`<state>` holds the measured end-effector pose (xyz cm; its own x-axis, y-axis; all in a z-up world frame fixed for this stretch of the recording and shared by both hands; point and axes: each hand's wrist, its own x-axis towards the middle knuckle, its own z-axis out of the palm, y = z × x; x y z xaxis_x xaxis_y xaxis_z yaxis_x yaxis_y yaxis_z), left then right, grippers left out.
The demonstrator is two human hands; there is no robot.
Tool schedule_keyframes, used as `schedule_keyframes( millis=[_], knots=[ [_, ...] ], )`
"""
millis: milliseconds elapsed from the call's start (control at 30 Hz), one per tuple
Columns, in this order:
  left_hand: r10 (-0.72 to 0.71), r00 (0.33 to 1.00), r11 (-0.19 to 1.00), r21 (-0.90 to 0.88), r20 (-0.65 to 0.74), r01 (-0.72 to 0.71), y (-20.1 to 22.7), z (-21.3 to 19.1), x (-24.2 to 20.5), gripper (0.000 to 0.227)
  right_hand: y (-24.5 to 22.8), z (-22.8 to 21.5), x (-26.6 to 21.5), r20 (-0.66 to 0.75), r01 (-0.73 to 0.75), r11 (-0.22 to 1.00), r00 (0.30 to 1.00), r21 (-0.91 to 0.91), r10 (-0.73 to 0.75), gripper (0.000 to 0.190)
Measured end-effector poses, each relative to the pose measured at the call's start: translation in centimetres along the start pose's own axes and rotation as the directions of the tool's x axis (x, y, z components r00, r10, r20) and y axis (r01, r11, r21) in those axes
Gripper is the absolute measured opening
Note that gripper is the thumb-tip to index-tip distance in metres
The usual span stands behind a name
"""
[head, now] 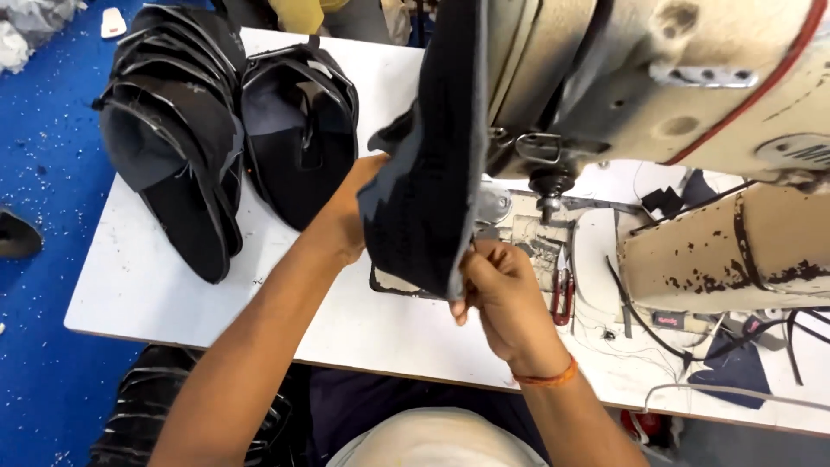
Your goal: The person sews shoe upper components using an industrial sewing machine.
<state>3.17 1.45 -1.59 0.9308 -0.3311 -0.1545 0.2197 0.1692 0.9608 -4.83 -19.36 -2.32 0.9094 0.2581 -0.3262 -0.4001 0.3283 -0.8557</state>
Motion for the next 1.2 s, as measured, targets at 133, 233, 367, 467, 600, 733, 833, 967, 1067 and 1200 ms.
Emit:
schedule_keyframes(
  millis=[133, 233, 367, 467, 600, 733, 833, 967, 1067, 1200],
  knots=[
    [-0.105, 0.993, 0.976, -0.199, -0.053, 0.093, -1.2, 0.2, -1.0, 0.035, 0.7, -0.2, 0.6, -0.032, 0.138, 0.973, 0.989, -0.187, -0.146, 0.026],
    [-0.191, 0.981, 0.912, -0.364, 0.028, 0.188, -2.1, -0.5, -1.9, 0.041, 0.6, -0.1, 1.3, -0.07, 0.211, 0.941, 0.969, -0.263, -0.236, 0.026],
    [-0.12, 0.992, 0.947, -0.303, -0.028, 0.106, -2.1, -0.3, -1.6, 0.035, -0.4, 0.0, 1.7, -0.119, 0.183, 0.955, 0.969, -0.234, -0.216, 0.023],
    [0.076, 0.997, 0.963, -0.258, -0.001, -0.074, -1.4, 0.1, -1.3, 0.036, -0.5, 0.3, 0.4, -0.055, 0.073, 0.989, 0.995, -0.13, -0.081, 0.021],
    [0.212, 0.976, 0.973, -0.081, -0.056, -0.216, 0.5, 0.9, -0.6, 0.037, 1.4, -0.3, -0.2, 0.045, 0.039, 0.998, 0.998, -0.052, -0.037, 0.019],
    [-0.054, 0.998, 0.982, -0.18, 0.009, 0.055, -1.4, -0.4, -1.2, 0.031, 2.1, -1.1, 0.2, -0.063, 0.121, 0.983, 0.989, -0.139, -0.131, 0.011],
    [-0.308, 0.941, 0.922, -0.202, 0.139, 0.331, -2.0, -1.8, -0.3, 0.035, 1.2, -0.3, 0.6, -0.118, 0.189, 0.952, 0.968, -0.24, -0.221, 0.016],
    [-0.295, 0.927, 0.955, 0.079, 0.231, 0.285, -1.2, -3.2, 1.5, 0.033, 0.4, 0.5, -0.3, -0.111, 0.178, 0.96, 0.972, -0.216, -0.205, 0.024],
    [-0.23, 0.961, 0.973, 0.051, 0.154, 0.225, -1.5, -2.9, 1.3, 0.036, 1.2, -0.2, -0.3, -0.035, 0.177, 0.977, 0.983, -0.12, -0.182, 0.024],
    [-0.347, 0.938, 0.936, 0.068, 0.0, 0.346, 1.3, -1.4, 0.5, 0.037, 1.4, -1.0, 0.4, -0.031, 0.19, 0.973, 0.98, -0.127, -0.196, 0.023]
  ],
)
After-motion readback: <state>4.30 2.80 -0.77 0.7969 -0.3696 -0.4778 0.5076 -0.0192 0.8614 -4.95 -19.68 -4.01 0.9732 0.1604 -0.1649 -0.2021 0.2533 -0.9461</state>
